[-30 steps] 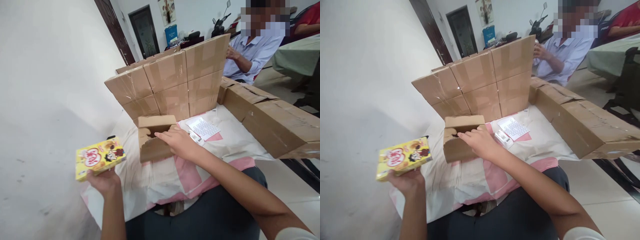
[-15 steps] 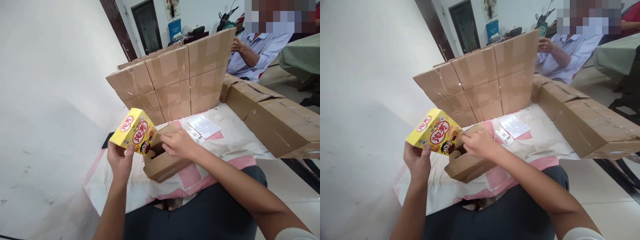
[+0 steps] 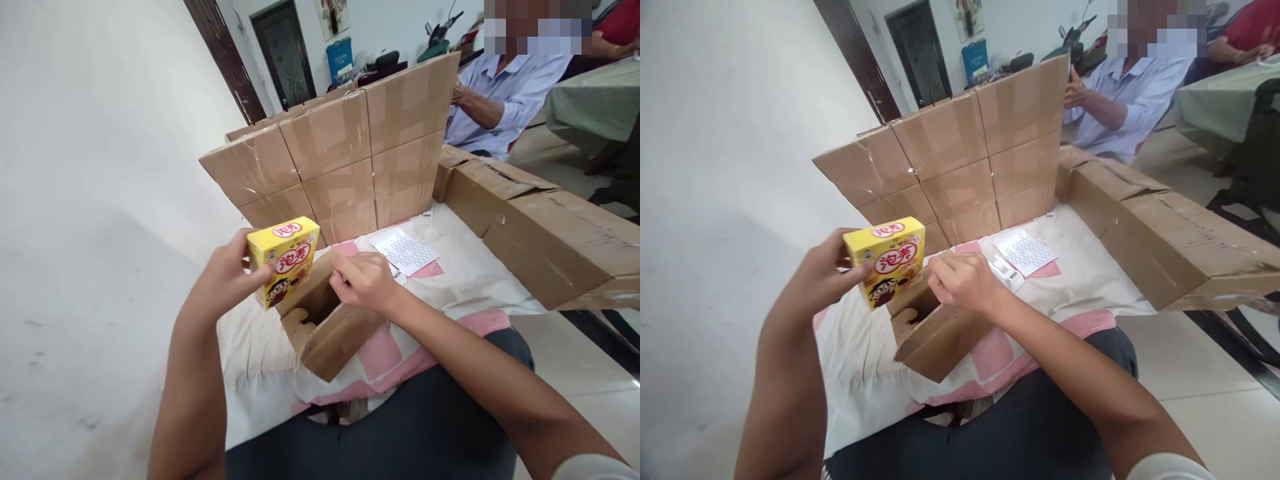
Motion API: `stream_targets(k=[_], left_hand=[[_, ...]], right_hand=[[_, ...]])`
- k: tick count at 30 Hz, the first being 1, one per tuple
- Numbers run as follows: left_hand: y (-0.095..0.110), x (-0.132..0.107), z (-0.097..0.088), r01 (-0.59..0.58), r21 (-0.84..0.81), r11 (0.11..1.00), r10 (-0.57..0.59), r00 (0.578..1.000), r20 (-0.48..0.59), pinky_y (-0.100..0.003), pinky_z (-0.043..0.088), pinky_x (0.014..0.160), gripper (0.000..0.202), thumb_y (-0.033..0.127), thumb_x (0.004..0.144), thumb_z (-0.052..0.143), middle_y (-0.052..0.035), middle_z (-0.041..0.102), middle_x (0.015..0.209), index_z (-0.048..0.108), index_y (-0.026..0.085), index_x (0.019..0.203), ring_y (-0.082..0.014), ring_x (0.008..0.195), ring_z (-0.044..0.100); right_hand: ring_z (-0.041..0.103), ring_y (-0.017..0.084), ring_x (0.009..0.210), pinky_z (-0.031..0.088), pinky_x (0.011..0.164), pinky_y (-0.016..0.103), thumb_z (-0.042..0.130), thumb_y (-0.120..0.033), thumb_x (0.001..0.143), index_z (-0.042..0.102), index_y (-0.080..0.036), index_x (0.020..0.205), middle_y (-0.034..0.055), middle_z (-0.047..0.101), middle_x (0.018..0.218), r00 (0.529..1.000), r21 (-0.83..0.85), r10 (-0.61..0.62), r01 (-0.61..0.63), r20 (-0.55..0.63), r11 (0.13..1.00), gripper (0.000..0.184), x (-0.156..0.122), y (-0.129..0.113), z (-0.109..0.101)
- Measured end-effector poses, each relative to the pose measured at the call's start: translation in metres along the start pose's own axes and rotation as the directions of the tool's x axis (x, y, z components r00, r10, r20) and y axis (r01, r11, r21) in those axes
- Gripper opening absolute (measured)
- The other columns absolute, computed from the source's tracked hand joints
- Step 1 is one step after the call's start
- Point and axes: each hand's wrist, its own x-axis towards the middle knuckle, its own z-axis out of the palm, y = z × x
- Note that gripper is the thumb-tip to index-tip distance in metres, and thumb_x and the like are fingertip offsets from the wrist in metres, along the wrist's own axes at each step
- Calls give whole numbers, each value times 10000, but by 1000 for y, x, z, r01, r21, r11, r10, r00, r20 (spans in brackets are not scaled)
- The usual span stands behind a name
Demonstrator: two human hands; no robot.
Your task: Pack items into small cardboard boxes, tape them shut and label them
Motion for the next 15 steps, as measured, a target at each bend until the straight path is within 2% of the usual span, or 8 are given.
stream_targets(k=[2,4,7,9,12,15], left_hand=[[9,-5,-11,7,11,1000,-7,1000,25,-328,519,725,432,430,810,647,-36,705,1048,518,241,1177,-232,871,666],[23,-6,-9,-20,101,995,6,990,141,-329,506,673,422,464,812,622,-34,702,990,495,234,1143,-233,813,658],[46,3,15,-137,315,939,14,932,363,-320,436,591,331,475,826,563,-26,682,860,470,223,1021,-230,701,626],[55,13,36,-227,405,886,28,896,442,-319,403,581,286,474,845,521,-29,670,823,455,222,965,-231,673,614],[51,29,63,-299,316,900,74,821,566,-319,425,621,303,485,842,520,-37,683,864,490,217,980,-230,729,633],[35,35,80,-248,120,961,104,730,675,-315,478,700,363,468,821,547,-44,702,965,540,200,1066,-228,831,657]], right_hand=[[553,119,476,373,494,272,498,-144,884,659,-159,938,-25,635,565,993,-9,-36,35,-108,999,170,0,-2,-1],[577,118,485,397,484,268,503,-154,901,641,-144,1045,-17,674,617,989,-22,-28,25,-145,999,200,2,-5,-1],[582,119,477,413,477,268,498,-171,919,622,-147,1087,-2,710,668,988,-31,1,-6,-154,999,211,3,-8,0],[577,120,470,409,478,271,492,-163,919,621,-144,1075,-3,704,654,986,-24,6,-10,-168,1000,203,3,-9,1],[562,120,464,391,493,273,462,-132,909,631,-151,1014,-28,651,577,988,5,-4,5,-155,1000,200,0,-4,4],[584,139,511,390,555,286,451,-172,914,638,-166,910,-14,633,561,998,23,21,-19,-63,1000,186,-3,6,7]])
